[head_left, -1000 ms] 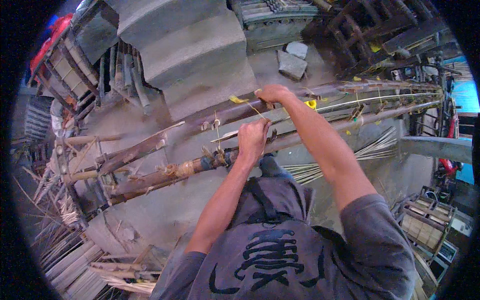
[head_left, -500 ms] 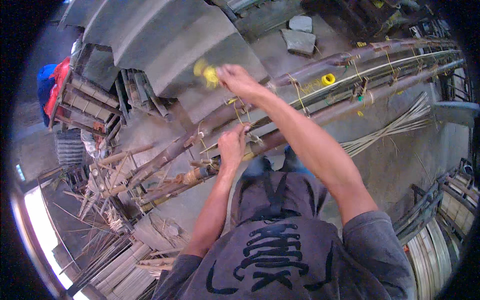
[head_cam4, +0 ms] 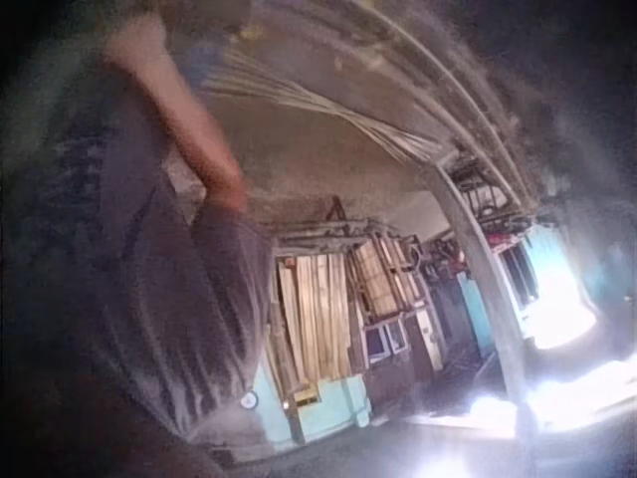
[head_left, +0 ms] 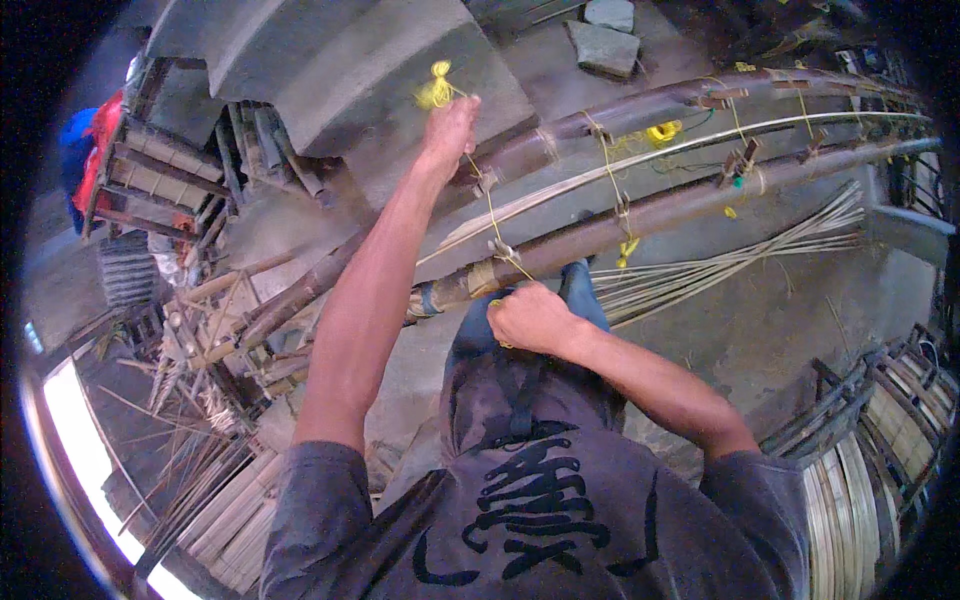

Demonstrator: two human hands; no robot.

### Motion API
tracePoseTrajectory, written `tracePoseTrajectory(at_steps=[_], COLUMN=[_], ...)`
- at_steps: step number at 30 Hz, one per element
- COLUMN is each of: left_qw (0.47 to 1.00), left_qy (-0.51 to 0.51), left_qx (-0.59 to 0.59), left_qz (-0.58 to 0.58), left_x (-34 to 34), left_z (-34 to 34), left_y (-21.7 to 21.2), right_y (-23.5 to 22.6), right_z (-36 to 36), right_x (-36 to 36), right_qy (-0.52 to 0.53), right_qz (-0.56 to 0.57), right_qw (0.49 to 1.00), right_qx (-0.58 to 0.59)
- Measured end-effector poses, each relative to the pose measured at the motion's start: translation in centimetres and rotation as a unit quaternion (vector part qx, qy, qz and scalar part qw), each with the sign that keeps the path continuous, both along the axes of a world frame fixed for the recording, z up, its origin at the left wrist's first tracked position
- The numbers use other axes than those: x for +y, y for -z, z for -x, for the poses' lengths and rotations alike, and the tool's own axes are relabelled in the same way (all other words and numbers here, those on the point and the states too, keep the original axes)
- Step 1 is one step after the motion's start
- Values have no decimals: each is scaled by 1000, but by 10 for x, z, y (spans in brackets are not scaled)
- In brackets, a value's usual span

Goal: The person repeatedly picks up bundles of thin bamboo sticks from the floor and ties them to a horizontal wooden rail using yellow string. The person loops the string around the sticks and the rail, then pulls it tight to secure the bundles in place.

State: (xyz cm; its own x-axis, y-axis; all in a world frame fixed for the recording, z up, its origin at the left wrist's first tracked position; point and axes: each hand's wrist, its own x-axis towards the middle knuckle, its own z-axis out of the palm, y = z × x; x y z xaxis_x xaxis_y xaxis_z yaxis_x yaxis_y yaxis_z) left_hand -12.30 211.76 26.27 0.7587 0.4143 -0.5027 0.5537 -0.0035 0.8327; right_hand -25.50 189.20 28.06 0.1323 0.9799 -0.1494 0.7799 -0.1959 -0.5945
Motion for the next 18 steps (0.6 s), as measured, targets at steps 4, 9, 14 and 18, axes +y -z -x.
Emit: tracePoseTrajectory(at_steps=[4,9,14,18], left_qw=[941,933,946,908], left_qy=[260,271,222,210], left_qx=[47,-66,-66,-105], left_qz=[-213,-228,-227,-346], left_x=[10,80,57,43], left_z=[-2,97,208,241], left_y=[-20,-106,-121,-75], right_y=[-36,-40,60,-136], right_z=[5,67,106,55], right_x=[-9,-11,72,82], right_qy=[33,144,309,216], right_qz=[-28,-30,-24,-63], right_qw=[999,951,870,974], right_qx=[18,273,383,31])
